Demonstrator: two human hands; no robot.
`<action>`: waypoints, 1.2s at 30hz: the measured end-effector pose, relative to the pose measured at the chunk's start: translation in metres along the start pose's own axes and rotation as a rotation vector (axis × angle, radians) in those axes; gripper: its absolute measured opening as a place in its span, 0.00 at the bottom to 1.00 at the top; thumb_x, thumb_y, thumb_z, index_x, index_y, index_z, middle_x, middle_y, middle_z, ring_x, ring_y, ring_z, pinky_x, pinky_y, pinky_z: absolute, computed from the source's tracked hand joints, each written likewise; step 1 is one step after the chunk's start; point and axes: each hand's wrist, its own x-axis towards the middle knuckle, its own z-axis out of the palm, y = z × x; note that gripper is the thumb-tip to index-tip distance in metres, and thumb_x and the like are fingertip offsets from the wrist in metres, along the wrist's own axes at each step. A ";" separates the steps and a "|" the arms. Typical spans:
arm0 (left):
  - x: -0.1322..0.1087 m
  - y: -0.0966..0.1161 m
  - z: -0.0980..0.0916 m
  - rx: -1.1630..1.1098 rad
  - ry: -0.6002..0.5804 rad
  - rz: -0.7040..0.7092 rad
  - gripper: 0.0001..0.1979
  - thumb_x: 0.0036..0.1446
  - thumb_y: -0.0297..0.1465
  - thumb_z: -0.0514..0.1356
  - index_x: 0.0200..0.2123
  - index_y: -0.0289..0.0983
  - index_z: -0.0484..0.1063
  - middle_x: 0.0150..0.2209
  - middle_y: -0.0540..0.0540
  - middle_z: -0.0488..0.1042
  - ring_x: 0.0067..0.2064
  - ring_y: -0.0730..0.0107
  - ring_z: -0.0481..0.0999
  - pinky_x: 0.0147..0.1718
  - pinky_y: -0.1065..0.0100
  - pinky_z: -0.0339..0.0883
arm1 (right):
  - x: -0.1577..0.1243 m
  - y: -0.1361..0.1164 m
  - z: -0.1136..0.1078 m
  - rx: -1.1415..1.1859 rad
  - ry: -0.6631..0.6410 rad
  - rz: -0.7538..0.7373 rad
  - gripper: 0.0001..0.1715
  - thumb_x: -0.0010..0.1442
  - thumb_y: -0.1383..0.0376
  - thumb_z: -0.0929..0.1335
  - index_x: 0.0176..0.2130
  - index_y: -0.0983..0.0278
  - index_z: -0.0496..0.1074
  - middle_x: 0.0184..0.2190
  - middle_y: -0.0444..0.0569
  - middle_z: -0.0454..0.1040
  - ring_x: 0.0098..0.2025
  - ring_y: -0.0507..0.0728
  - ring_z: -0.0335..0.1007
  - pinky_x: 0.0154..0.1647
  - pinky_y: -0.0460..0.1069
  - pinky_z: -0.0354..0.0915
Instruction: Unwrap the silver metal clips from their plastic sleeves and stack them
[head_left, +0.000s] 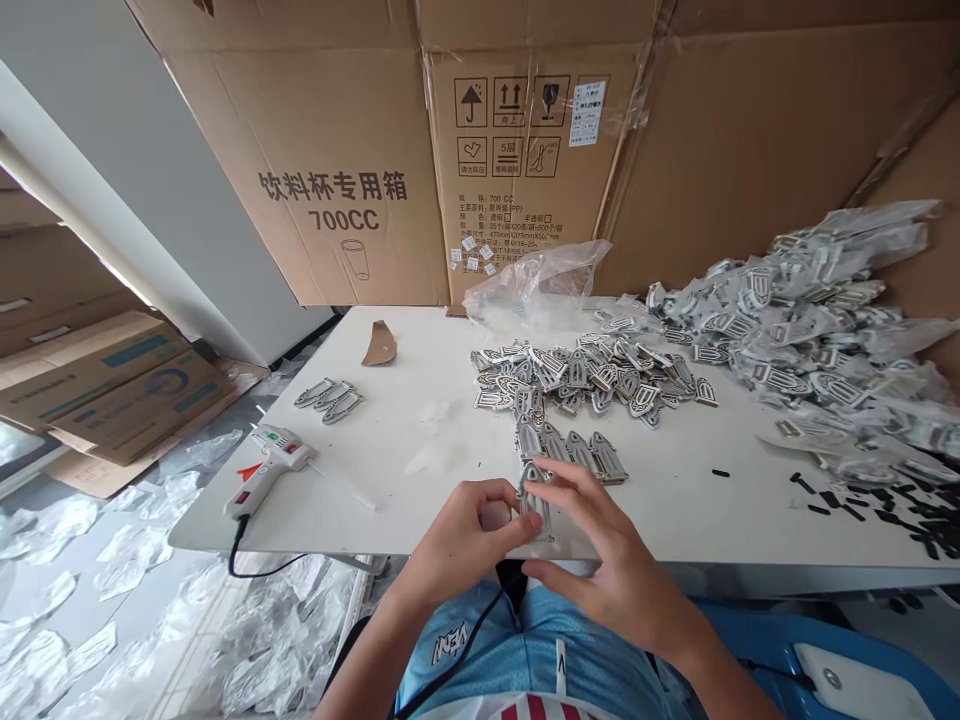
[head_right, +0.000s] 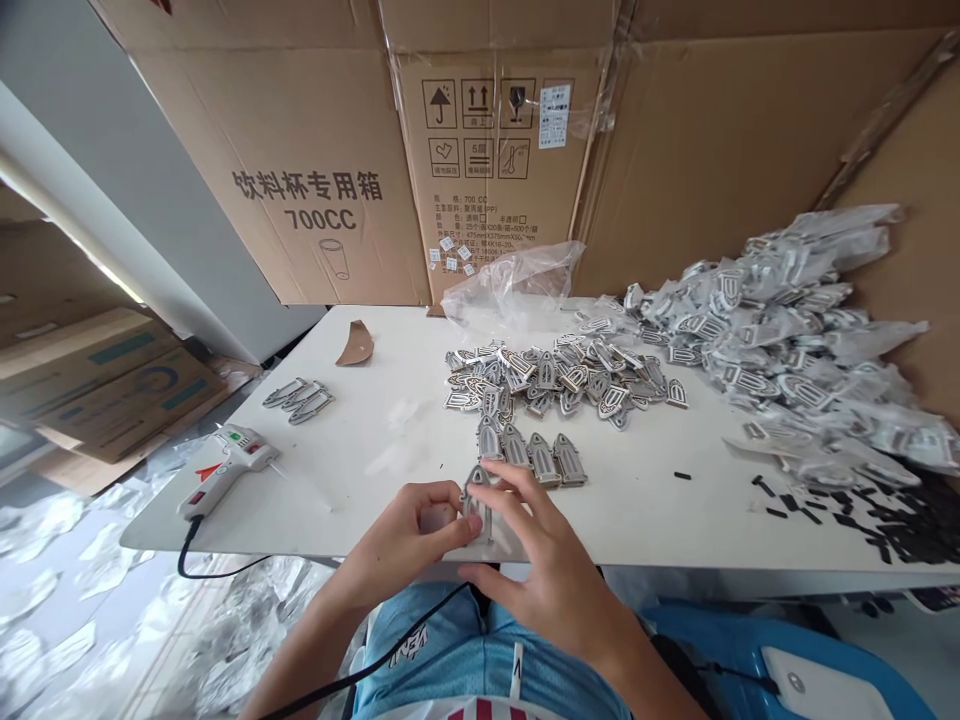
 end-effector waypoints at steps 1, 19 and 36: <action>0.000 0.000 0.000 -0.010 -0.012 0.004 0.20 0.64 0.46 0.68 0.30 0.39 0.67 0.22 0.58 0.55 0.26 0.74 0.50 0.25 0.66 0.43 | 0.000 0.000 0.000 0.009 -0.017 0.012 0.32 0.70 0.59 0.75 0.69 0.45 0.69 0.75 0.49 0.63 0.75 0.68 0.64 0.72 0.64 0.70; -0.003 0.006 0.002 -0.063 -0.074 0.031 0.25 0.68 0.55 0.64 0.37 0.37 0.75 0.24 0.55 0.61 0.27 0.73 0.57 0.27 0.68 0.48 | 0.007 0.035 -0.053 0.235 0.056 0.163 0.22 0.62 0.54 0.81 0.54 0.51 0.81 0.70 0.52 0.72 0.68 0.72 0.69 0.61 0.63 0.73; -0.003 0.012 -0.001 -0.154 -0.024 0.042 0.29 0.63 0.59 0.66 0.31 0.39 0.67 0.25 0.55 0.61 0.28 0.72 0.59 0.30 0.69 0.57 | -0.002 0.139 -0.105 0.007 0.092 0.458 0.35 0.54 0.40 0.80 0.53 0.57 0.81 0.70 0.57 0.73 0.37 0.57 0.66 0.43 0.56 0.70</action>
